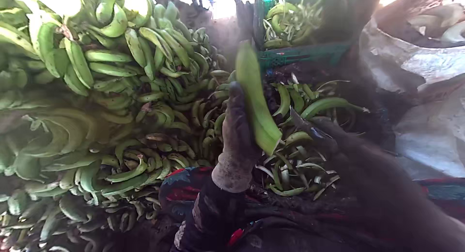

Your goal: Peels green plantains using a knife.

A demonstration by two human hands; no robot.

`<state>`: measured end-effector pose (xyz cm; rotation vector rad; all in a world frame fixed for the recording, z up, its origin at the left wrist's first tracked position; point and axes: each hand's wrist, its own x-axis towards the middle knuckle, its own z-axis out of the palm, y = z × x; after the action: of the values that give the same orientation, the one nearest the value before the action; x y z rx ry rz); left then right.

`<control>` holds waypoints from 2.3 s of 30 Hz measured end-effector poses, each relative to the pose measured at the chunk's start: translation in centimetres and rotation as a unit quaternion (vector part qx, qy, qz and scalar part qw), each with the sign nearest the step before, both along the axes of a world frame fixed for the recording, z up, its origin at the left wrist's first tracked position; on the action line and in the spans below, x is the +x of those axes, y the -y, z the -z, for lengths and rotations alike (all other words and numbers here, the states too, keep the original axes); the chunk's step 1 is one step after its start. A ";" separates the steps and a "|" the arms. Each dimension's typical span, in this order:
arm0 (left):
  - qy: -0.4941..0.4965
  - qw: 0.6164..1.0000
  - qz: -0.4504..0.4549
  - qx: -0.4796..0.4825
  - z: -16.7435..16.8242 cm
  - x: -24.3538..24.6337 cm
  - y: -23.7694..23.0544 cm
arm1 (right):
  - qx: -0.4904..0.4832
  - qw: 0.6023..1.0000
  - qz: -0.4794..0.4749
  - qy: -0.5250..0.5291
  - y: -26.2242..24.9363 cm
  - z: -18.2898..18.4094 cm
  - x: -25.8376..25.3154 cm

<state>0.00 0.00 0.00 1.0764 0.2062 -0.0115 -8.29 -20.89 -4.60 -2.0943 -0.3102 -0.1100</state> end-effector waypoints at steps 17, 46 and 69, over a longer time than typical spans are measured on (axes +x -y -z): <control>0.088 0.993 -0.049 0.064 3.4 -1.5 -1.4 | -0.039 0.999 -0.033 0.013 0.3 0.6 3.0; 0.054 0.997 -0.044 0.010 1.8 -1.0 0.8 | -0.015 0.984 0.106 0.140 -2.3 2.9 1.6; 0.002 0.914 0.373 0.163 7.4 -6.3 -2.1 | -0.306 0.940 0.063 -0.135 -0.3 3.4 7.1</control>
<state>-6.29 2.14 -7.39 1.4347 -0.2274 -0.6831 -1.18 -20.63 -8.04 -2.7086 -0.0369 0.2288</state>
